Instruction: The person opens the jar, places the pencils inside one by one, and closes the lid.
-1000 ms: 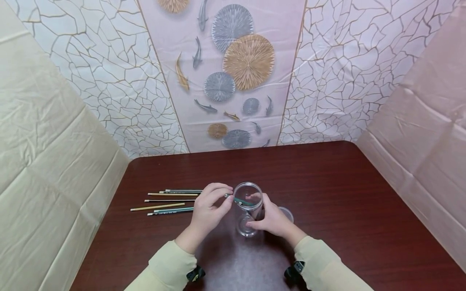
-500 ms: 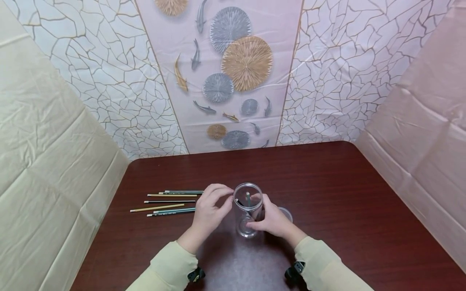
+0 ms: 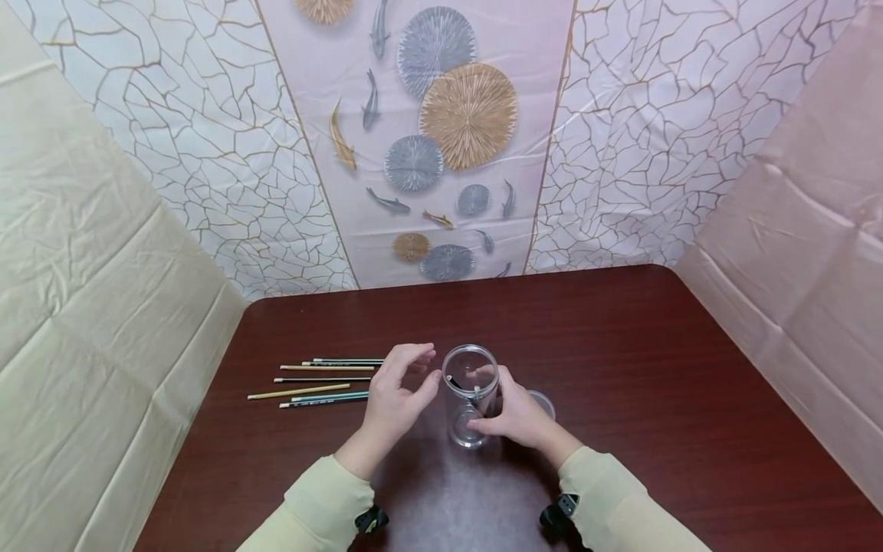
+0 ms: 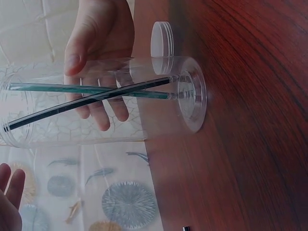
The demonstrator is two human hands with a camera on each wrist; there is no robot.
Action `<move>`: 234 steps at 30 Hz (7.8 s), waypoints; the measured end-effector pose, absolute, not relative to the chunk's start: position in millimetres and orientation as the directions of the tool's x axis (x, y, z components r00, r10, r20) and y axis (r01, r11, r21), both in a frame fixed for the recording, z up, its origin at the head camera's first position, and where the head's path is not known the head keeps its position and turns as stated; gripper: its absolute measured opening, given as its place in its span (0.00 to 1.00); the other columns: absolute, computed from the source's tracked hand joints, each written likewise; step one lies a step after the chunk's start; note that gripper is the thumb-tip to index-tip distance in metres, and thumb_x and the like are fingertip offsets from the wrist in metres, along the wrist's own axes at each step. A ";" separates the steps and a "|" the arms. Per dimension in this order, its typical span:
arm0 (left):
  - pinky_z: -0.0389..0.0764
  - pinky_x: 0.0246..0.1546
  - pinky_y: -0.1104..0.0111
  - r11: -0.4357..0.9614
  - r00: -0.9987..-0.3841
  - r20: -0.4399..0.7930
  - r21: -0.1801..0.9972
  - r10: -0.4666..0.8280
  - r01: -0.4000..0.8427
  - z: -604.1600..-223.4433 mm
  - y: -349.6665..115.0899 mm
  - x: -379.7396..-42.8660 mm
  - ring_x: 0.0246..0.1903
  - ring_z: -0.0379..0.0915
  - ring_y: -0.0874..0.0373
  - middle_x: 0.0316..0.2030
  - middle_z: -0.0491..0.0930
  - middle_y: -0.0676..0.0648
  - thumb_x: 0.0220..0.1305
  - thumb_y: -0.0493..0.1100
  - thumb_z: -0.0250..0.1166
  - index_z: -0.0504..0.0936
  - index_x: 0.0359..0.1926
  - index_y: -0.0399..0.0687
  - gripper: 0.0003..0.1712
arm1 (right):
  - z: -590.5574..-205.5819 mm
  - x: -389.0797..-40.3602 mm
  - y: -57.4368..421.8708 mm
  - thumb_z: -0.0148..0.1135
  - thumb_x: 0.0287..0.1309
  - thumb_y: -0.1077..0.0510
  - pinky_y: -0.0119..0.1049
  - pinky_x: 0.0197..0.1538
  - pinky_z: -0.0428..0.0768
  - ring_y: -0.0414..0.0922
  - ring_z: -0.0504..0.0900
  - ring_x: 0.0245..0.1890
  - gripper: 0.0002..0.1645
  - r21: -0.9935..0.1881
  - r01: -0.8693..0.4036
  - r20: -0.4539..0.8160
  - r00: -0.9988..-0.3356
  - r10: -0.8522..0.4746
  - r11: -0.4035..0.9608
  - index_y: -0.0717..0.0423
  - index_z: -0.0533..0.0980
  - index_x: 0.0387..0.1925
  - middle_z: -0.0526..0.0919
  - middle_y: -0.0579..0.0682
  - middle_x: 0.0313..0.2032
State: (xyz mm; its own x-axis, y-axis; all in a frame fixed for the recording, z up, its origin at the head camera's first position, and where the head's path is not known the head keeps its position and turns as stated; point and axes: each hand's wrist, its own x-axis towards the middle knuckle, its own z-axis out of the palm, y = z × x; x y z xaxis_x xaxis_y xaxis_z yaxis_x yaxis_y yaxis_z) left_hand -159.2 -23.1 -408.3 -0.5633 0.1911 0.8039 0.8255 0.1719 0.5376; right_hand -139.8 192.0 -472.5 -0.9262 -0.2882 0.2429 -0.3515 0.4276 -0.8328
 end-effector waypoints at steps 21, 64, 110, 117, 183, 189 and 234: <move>0.79 0.29 0.72 0.352 -0.616 0.741 0.519 0.269 0.779 -435.4 -68.1 -181.6 0.30 0.78 0.54 0.39 0.78 0.44 0.48 0.30 0.70 0.79 0.48 0.44 0.23 | -435.6 -122.5 184.2 0.75 0.42 0.62 0.37 0.45 0.74 0.39 0.78 0.36 0.41 -0.848 -0.304 0.193 -0.940 -0.282 0.434 0.64 0.61 0.56 0.75 0.57 0.56; 0.60 0.49 0.48 0.692 -0.821 0.415 0.456 0.391 0.560 -499.7 -154.4 -206.5 0.48 0.62 0.44 0.45 0.73 0.48 0.49 0.45 0.74 0.85 0.45 0.53 0.19 | -456.5 -132.8 186.4 0.75 0.42 0.58 0.34 0.41 0.74 0.38 0.79 0.32 0.42 -0.859 -0.300 0.184 -0.937 -0.296 0.414 0.57 0.61 0.57 0.75 0.56 0.54; 0.63 0.41 0.55 0.782 -0.924 0.183 0.491 0.337 0.383 -521.8 -160.3 -211.2 0.42 0.65 0.53 0.38 0.76 0.55 0.52 0.48 0.71 0.84 0.34 0.59 0.07 | -433.7 -126.7 176.4 0.75 0.42 0.62 0.34 0.42 0.75 0.35 0.78 0.31 0.42 -0.866 -0.284 0.167 -0.940 -0.298 0.412 0.64 0.61 0.56 0.74 0.55 0.54; 0.64 0.40 0.57 0.767 -0.923 0.218 0.513 0.318 0.386 -510.1 -156.2 -210.5 0.39 0.66 0.54 0.33 0.75 0.58 0.55 0.44 0.69 0.82 0.30 0.57 0.03 | -432.1 -125.7 176.5 0.75 0.42 0.63 0.33 0.42 0.74 0.37 0.78 0.32 0.42 -0.867 -0.273 0.151 -0.941 -0.302 0.417 0.65 0.61 0.56 0.73 0.59 0.55; 0.80 0.36 0.68 -0.285 -0.790 0.610 0.747 -0.066 0.601 -342.7 -77.5 -163.3 0.30 0.80 0.54 0.34 0.80 0.47 0.58 0.26 0.60 0.73 0.38 0.33 0.07 | -433.8 -123.3 178.3 0.74 0.43 0.62 0.34 0.43 0.74 0.42 0.79 0.34 0.41 -0.864 -0.273 0.153 -0.943 -0.296 0.423 0.64 0.61 0.56 0.76 0.57 0.49; 0.79 0.33 0.72 -0.238 -0.771 0.636 0.755 0.038 0.611 -349.4 -66.9 -160.2 0.29 0.77 0.59 0.33 0.81 0.52 0.55 0.23 0.60 0.71 0.36 0.26 0.08 | -435.1 -123.4 179.6 0.74 0.43 0.61 0.35 0.43 0.74 0.40 0.79 0.33 0.42 -0.862 -0.279 0.159 -0.942 -0.296 0.424 0.64 0.61 0.56 0.76 0.56 0.50; 0.71 0.33 0.70 0.310 -0.277 0.816 0.127 0.507 0.942 -387.9 -23.3 -167.8 0.31 0.68 0.57 0.31 0.71 0.51 0.46 0.34 0.69 0.82 0.33 0.47 0.10 | -464.9 -136.5 186.2 0.77 0.39 0.59 0.35 0.48 0.72 0.42 0.76 0.46 0.44 -0.838 -0.314 0.212 -0.941 -0.264 0.446 0.60 0.62 0.57 0.75 0.52 0.54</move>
